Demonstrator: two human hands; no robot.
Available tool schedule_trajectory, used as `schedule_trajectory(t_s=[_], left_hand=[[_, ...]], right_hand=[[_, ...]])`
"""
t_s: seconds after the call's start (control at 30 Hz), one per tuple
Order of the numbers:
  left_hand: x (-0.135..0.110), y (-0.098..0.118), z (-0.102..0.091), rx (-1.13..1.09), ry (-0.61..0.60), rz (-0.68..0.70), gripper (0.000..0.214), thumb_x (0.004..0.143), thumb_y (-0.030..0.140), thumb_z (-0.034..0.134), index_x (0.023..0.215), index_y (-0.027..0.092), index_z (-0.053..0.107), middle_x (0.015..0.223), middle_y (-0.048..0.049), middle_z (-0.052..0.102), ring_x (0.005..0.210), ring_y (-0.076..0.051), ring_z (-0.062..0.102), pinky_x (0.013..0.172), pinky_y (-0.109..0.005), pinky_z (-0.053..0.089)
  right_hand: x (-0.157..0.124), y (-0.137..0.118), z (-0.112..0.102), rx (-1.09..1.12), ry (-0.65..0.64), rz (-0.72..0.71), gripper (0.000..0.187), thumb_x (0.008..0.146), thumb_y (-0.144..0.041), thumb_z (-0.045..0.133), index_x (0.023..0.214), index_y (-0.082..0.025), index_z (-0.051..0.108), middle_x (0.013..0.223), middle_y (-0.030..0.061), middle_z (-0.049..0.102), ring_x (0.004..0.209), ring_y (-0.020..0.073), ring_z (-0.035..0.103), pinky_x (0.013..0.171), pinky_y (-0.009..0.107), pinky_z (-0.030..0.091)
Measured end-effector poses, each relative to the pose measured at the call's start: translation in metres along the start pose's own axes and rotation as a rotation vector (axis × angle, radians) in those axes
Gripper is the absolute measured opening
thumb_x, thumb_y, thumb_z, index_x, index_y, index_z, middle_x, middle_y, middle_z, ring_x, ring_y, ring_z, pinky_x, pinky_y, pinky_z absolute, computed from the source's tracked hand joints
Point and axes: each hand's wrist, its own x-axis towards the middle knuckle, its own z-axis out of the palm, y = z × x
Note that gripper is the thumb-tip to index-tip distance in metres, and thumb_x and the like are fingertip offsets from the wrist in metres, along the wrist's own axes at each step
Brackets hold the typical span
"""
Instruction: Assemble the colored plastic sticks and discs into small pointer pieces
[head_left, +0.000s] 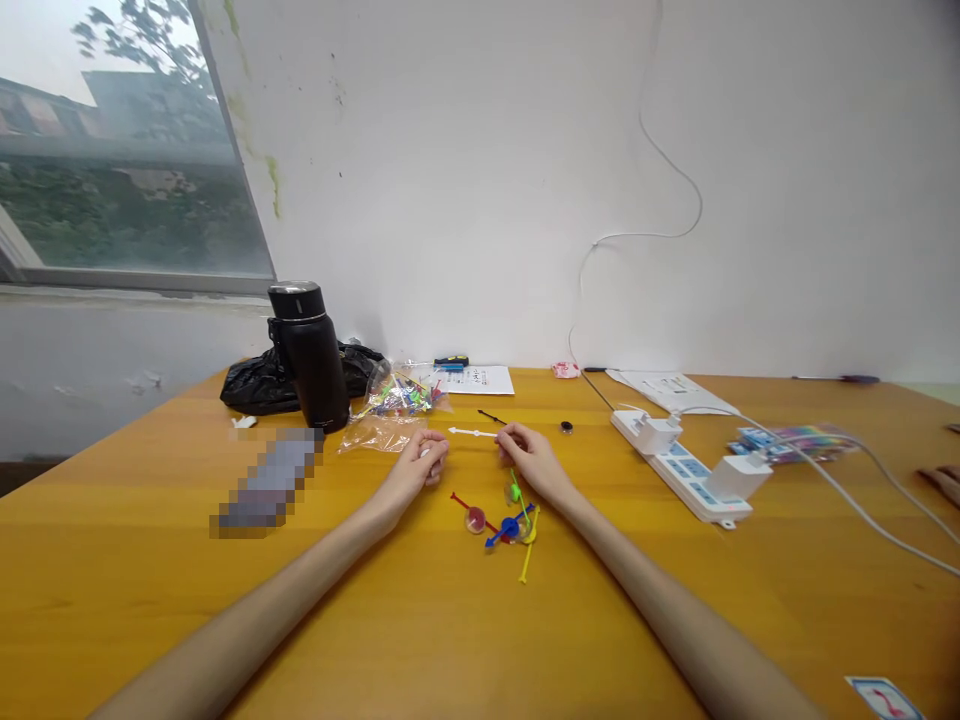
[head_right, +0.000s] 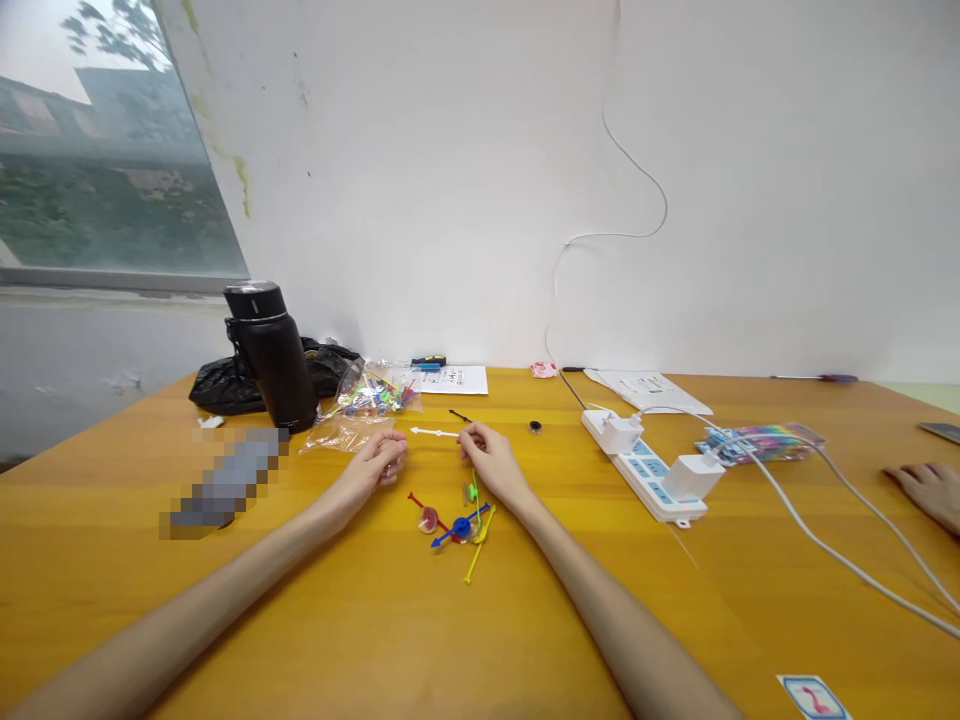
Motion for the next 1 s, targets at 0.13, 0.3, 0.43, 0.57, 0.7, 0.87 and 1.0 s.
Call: schedule_trajectory(t_s=[0.13,0.3,0.43,0.57,0.7,0.87,1.0], left_hand=[[0.001,-0.003,-0.003,0.058,-0.048,-0.034,0.036,0.077,0.044,0.070,0.092,0.020,0.049,0.065,0.0082,0.038,0.052,-0.006,0.035,0.049,-0.020,0.018],[0.002,-0.006,-0.002,0.108,-0.080,-0.026,0.033,0.080,0.043,0.067,0.094,0.019,0.049,0.062,0.0082,0.039,0.052,-0.007,0.034,0.049,-0.019,0.018],[0.003,-0.009,-0.002,0.130,-0.092,-0.007,0.032,0.081,0.044,0.065,0.094,0.019,0.051,0.062,0.0081,0.039,0.051,-0.007,0.033,0.048,-0.020,0.018],[0.004,-0.012,-0.003,0.166,-0.109,0.011,0.029,0.084,0.044,0.063,0.095,0.020,0.052,0.063,0.0075,0.041,0.052,-0.007,0.034,0.049,-0.020,0.020],[0.004,-0.013,-0.003,0.166,-0.117,0.012,0.027,0.084,0.042,0.063,0.095,0.020,0.052,0.062,0.0078,0.041,0.051,-0.008,0.033,0.049,-0.020,0.020],[0.002,-0.010,-0.002,0.133,-0.098,0.036,0.018,0.084,0.031,0.058,0.097,0.020,0.053,0.074,0.0043,0.050,0.056,-0.008,0.038,0.051,-0.020,0.026],[0.001,-0.010,-0.002,0.122,-0.093,0.101,0.018,0.087,0.029,0.058,0.101,0.020,0.053,0.102,-0.0042,0.060,0.077,-0.011,0.056,0.066,-0.023,0.042]], right_hand=[[0.001,0.011,-0.013,-0.404,0.117,0.038,0.023,0.094,-0.035,0.050,0.087,-0.019,0.064,0.077,0.0027,0.068,0.071,0.0178,0.061,0.064,0.026,0.038],[0.011,0.014,-0.016,-0.678,0.134,0.040,0.023,0.097,-0.032,0.047,0.092,-0.021,0.066,0.080,0.0035,0.070,0.075,0.0183,0.064,0.060,0.025,0.033],[0.025,0.016,-0.013,-0.750,0.131,0.050,0.021,0.097,-0.031,0.051,0.110,-0.021,0.064,0.082,0.0048,0.071,0.075,0.0202,0.065,0.060,0.026,0.033],[0.036,0.020,-0.012,-0.843,0.096,0.104,0.026,0.095,-0.036,0.055,0.114,-0.020,0.064,0.086,0.0077,0.072,0.079,0.0227,0.067,0.063,0.027,0.037],[0.040,0.023,-0.013,-0.835,0.061,0.081,0.024,0.098,-0.033,0.050,0.107,-0.022,0.068,0.090,0.0083,0.073,0.086,0.0232,0.068,0.065,0.027,0.038],[0.035,0.021,-0.015,-0.790,0.081,0.048,0.031,0.100,-0.029,0.043,0.127,-0.021,0.058,0.093,0.0078,0.073,0.085,0.0235,0.068,0.065,0.027,0.038],[0.022,0.017,-0.016,-0.617,0.146,-0.091,0.030,0.100,-0.020,0.034,0.120,-0.021,0.056,0.102,0.0067,0.071,0.085,0.0218,0.066,0.068,0.028,0.038]])
